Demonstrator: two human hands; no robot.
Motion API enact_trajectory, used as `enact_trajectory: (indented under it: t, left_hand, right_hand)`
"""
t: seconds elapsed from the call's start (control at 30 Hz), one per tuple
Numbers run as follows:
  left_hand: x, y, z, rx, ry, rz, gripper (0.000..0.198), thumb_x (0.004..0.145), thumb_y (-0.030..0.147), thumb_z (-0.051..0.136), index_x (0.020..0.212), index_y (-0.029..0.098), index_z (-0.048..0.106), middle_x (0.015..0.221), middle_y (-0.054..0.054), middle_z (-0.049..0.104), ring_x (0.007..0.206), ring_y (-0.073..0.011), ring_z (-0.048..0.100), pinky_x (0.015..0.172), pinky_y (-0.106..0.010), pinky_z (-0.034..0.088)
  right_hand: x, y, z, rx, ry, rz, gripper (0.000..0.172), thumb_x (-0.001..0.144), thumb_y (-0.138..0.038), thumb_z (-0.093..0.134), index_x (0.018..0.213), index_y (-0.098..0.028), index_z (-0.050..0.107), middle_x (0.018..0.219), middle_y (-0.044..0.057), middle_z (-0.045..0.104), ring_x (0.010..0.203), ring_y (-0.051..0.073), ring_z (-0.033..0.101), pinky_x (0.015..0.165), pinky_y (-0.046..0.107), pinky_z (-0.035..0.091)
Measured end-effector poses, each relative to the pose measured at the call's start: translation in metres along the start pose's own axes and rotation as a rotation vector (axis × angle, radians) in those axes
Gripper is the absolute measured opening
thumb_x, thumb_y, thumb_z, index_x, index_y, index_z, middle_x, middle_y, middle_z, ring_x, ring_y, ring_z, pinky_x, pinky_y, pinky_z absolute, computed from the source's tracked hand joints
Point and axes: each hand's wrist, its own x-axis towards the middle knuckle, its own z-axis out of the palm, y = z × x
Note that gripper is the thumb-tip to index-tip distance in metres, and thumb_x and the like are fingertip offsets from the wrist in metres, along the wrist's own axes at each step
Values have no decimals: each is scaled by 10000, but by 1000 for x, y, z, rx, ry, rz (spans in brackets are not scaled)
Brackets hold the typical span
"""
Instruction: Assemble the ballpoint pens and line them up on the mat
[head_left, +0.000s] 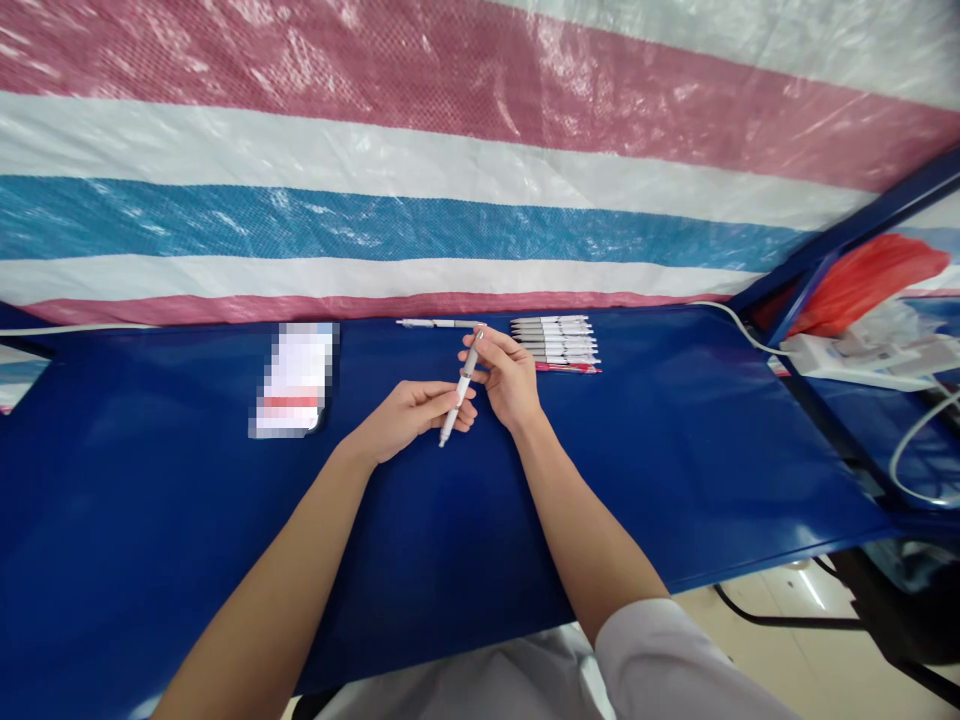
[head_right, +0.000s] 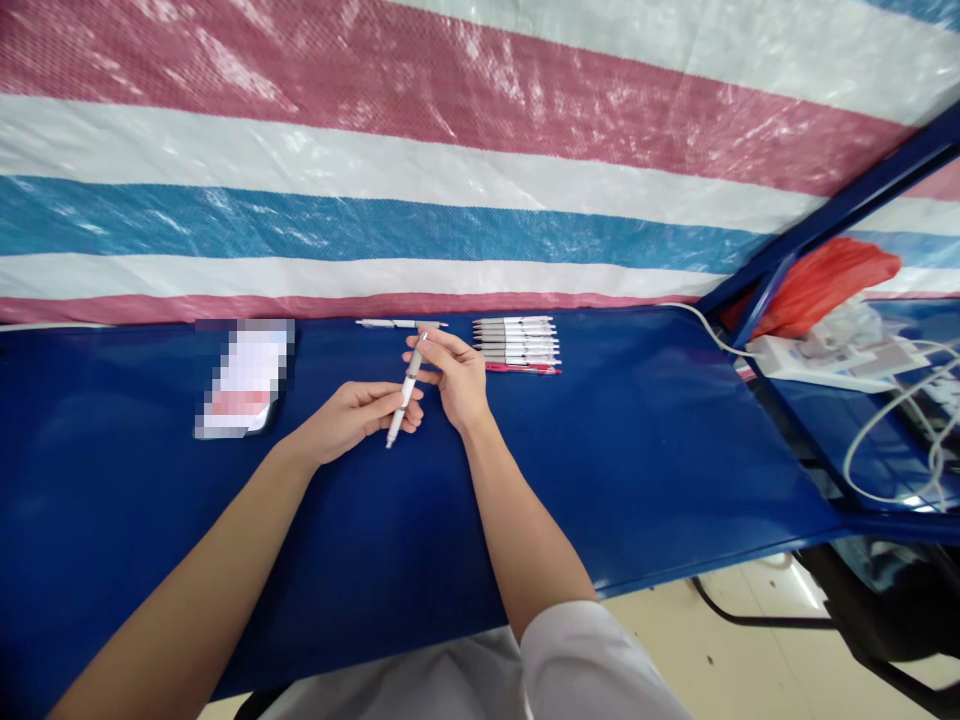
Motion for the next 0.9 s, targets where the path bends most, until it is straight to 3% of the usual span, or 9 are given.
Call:
enact_trajectory:
  t: [0.07, 0.27, 0.43, 0.5, 0.7, 0.9]
  left_hand:
    - [0, 0, 0, -32, -28, -10, 341, 808, 442, 752, 987, 151, 766, 921, -111, 760, 827, -215, 719, 847, -378, 578]
    - [3, -1, 4, 119, 199, 126, 385, 753, 399, 804, 1068, 184, 753, 955, -73, 770, 854, -220, 724, 898, -393, 567]
    - [3, -2, 5, 237, 285, 177, 372, 704, 389, 832, 995, 169, 762, 910, -58, 770, 809, -226, 726, 860, -391, 579]
    - [1, -2, 3, 229, 266, 138, 354, 735, 404, 809, 995, 168, 764, 878, -60, 767, 796, -223, 724, 843, -389, 580]
    - [-3, 0, 1, -78, 12, -21, 332, 800, 424, 764, 978, 143, 769, 875, -92, 751, 780, -194, 704, 812, -363, 579]
    - [-1, 0, 3, -101, 74, -13, 329, 772, 416, 792, 959, 146, 772, 838, -78, 742, 752, -176, 691, 788, -335, 574]
  right_hand:
    - [0, 0, 0, 0, -16, 10, 242, 679, -332, 802, 901, -252, 747, 879, -12, 776, 748, 143, 729, 589, 224, 601]
    - [1, 2, -1, -12, 25, -18, 260, 665, -322, 816, 903, -249, 741, 881, -7, 781, 779, 153, 731, 608, 237, 604]
    - [2, 4, 0, -28, 55, -41, 273, 650, -316, 824, 899, -245, 735, 878, -10, 781, 796, 163, 734, 608, 242, 606]
    - [1, 4, 0, -36, 51, -34, 265, 650, -309, 824, 891, -240, 738, 872, -6, 781, 798, 166, 735, 606, 243, 606]
    - [-2, 2, -2, 38, -69, 8, 206, 695, -298, 795, 890, -243, 755, 875, -11, 780, 750, 142, 734, 613, 228, 611]
    - [-1, 3, -4, -3, -82, 13, 256, 679, -343, 818, 903, -244, 744, 891, -1, 778, 827, 161, 742, 635, 231, 608]
